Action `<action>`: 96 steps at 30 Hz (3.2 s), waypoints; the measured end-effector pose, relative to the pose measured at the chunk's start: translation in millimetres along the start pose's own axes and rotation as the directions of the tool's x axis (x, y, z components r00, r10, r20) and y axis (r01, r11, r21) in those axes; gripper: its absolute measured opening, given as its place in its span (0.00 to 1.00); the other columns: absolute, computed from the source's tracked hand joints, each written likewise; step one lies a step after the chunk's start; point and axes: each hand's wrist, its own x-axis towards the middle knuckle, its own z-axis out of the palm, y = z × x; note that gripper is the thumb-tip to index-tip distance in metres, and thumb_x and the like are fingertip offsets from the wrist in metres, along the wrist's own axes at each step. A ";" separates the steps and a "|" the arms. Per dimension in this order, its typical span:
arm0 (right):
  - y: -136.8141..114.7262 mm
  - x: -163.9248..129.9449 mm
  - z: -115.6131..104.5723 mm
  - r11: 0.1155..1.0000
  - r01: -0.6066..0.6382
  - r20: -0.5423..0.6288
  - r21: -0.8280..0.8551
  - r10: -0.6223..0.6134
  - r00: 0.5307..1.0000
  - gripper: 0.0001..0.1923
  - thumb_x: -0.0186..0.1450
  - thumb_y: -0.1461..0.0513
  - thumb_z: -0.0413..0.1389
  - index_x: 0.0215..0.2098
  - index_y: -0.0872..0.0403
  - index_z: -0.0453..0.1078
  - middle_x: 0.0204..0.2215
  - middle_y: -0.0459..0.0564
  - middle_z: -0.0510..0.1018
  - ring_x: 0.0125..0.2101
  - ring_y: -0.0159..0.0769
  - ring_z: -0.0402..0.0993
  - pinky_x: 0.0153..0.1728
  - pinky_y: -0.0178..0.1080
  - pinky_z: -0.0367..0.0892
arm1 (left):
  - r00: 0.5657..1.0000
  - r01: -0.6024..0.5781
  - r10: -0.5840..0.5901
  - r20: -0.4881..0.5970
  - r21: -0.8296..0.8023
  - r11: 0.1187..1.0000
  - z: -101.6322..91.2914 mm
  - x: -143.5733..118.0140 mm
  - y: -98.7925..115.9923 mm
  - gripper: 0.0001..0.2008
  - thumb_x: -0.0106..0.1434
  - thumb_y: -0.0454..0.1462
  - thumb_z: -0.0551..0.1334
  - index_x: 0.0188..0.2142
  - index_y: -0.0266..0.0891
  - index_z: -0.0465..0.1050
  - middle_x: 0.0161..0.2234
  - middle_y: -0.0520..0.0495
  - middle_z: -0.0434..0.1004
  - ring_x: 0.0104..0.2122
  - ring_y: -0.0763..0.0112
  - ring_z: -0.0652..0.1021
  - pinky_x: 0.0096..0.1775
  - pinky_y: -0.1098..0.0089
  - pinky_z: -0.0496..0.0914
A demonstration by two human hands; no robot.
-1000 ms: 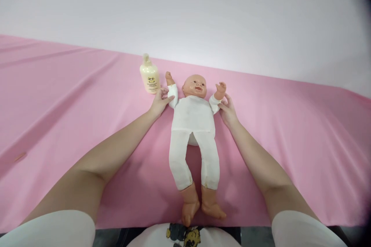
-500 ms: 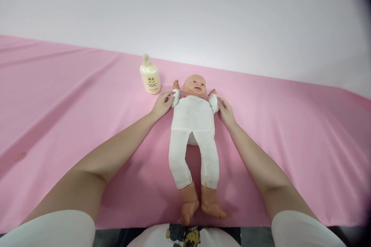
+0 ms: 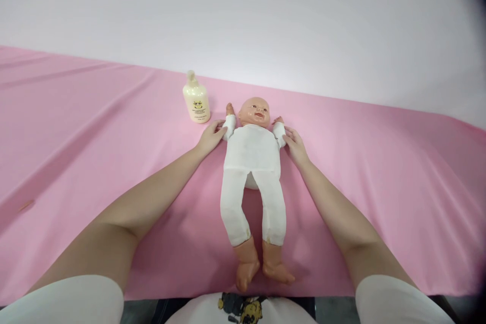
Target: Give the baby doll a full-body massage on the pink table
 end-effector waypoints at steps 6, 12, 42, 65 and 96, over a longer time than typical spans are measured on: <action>-16.0 -1.8 -1.2 0.976 -0.072 -0.066 0.204 0.087 0.994 0.35 0.47 0.59 0.70 0.52 0.45 0.68 0.51 0.47 0.79 0.53 0.43 0.75 0.55 0.45 0.70 | 0.992 0.072 -0.024 0.122 -0.401 0.913 -1.4 6.2 4.0 0.34 0.44 0.36 0.71 0.53 0.37 0.74 0.53 0.40 0.78 0.56 0.50 0.75 0.59 0.55 0.66; -21.2 -1.6 -2.2 0.955 -0.086 0.026 0.284 0.082 0.996 0.31 0.44 0.65 0.68 0.47 0.45 0.71 0.48 0.45 0.81 0.53 0.43 0.75 0.55 0.46 0.71 | 0.972 0.169 -0.043 0.231 -0.561 0.811 -4.3 6.1 7.2 0.31 0.37 0.27 0.70 0.45 0.40 0.79 0.45 0.46 0.82 0.50 0.57 0.78 0.51 0.62 0.70; -22.8 -4.1 9.1 0.957 -0.060 -0.027 0.283 0.070 0.997 0.26 0.44 0.63 0.68 0.43 0.48 0.72 0.46 0.48 0.82 0.52 0.42 0.77 0.54 0.43 0.72 | 0.991 0.135 -0.105 0.088 -0.489 0.862 0.4 2.3 10.3 0.35 0.47 0.38 0.73 0.51 0.44 0.59 0.34 0.51 0.79 0.35 0.64 0.80 0.41 0.64 0.72; -9.7 -4.8 7.8 1.000 -0.004 0.015 0.000 0.004 1.000 0.28 0.58 0.50 0.64 0.55 0.46 0.69 0.56 0.49 0.77 0.55 0.42 0.74 0.60 0.46 0.67 | 0.996 -0.080 0.068 0.064 0.206 0.975 -1.9 -3.4 4.3 0.20 0.60 0.45 0.64 0.51 0.41 0.74 0.34 0.49 0.79 0.34 0.63 0.76 0.43 0.65 0.67; -14.1 -11.6 2.6 0.982 -0.099 0.124 0.163 0.079 0.989 0.19 0.42 0.66 0.68 0.15 0.51 0.59 0.23 0.42 0.76 0.37 0.38 0.77 0.52 0.46 0.71 | 0.988 0.034 0.019 0.151 -0.339 0.940 7.6 -3.5 10.2 0.10 0.37 0.31 0.68 0.12 0.39 0.67 0.19 0.51 0.72 0.35 0.65 0.77 0.44 0.63 0.71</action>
